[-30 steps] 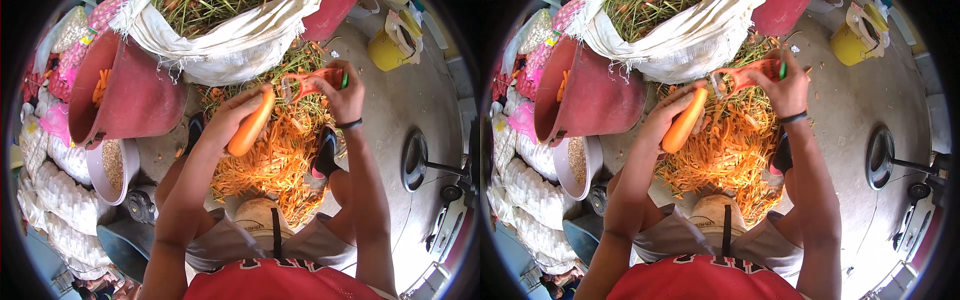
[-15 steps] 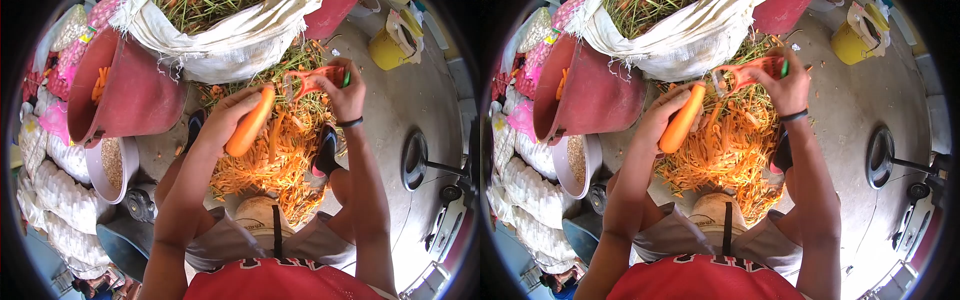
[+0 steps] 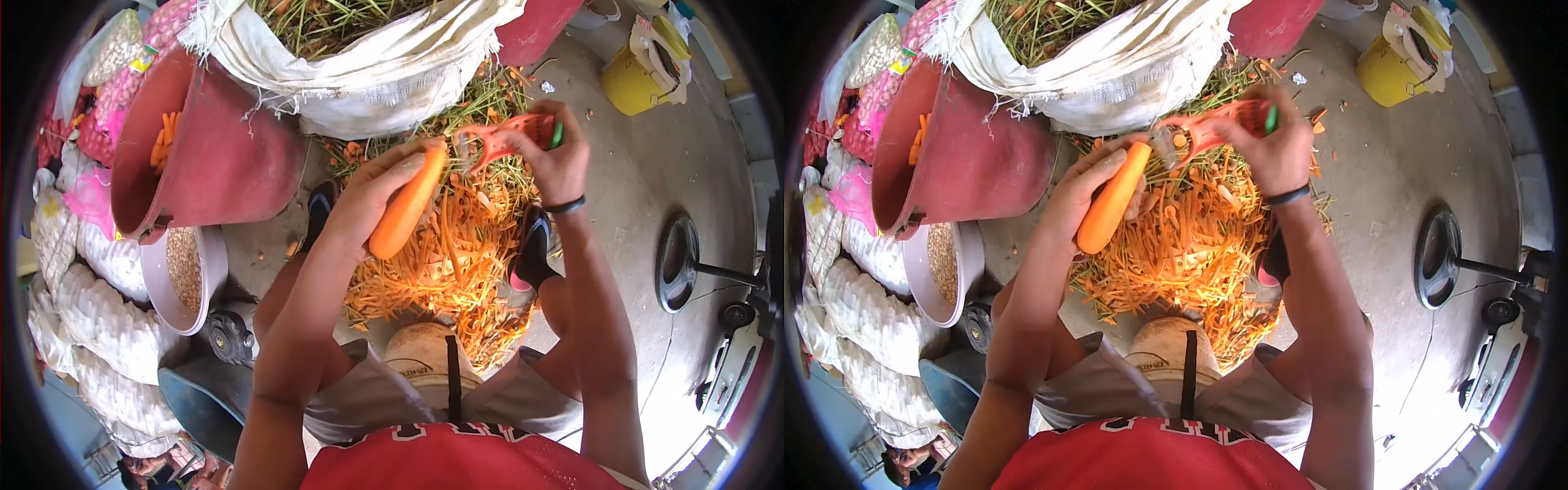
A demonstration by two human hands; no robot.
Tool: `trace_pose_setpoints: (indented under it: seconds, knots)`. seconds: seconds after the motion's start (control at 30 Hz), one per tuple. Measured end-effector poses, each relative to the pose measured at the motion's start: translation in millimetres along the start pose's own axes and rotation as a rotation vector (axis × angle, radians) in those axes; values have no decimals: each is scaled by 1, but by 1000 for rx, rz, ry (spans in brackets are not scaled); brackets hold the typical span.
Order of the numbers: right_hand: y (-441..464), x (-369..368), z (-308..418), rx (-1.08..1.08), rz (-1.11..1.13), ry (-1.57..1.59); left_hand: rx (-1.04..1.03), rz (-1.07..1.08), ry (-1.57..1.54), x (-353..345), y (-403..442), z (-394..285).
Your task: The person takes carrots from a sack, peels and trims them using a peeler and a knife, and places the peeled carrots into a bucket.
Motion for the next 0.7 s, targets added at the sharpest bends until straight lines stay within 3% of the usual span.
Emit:
trace_pose_setpoints:
  seconds: [0.07,0.13,0.23,0.27,0.33,0.43,0.57,0.7]
  knots:
    - [-23,-16,35,-25,134,112,-20,-130,-58,10,8,0]
    - [-43,-28,83,338,286,179,-40,-264,-137,15,14,4]
    - [-32,-20,79,442,205,93,9,-211,2,6,4,7]
    - [-22,-16,47,246,166,30,50,-203,51,3,-1,8]
    - [6,0,10,138,59,-164,46,-119,99,3,-1,13]
    - [16,9,-28,-50,-1,-168,69,-24,5,-3,-4,11]
    - [-14,-25,-42,-249,234,-23,18,-147,-193,3,12,8]
    - [-52,-56,-34,-238,665,-378,-24,-78,-321,-9,22,9]
Point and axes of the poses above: each hand's wrist, its own y-axis towards the middle knuckle, its own x-axis out of the back of the hand, z = x × y, the point moved 7 cm from there along y, towards the middle knuckle, and after that the axes turned 12 degrees about -z, right-handed, at the moved point
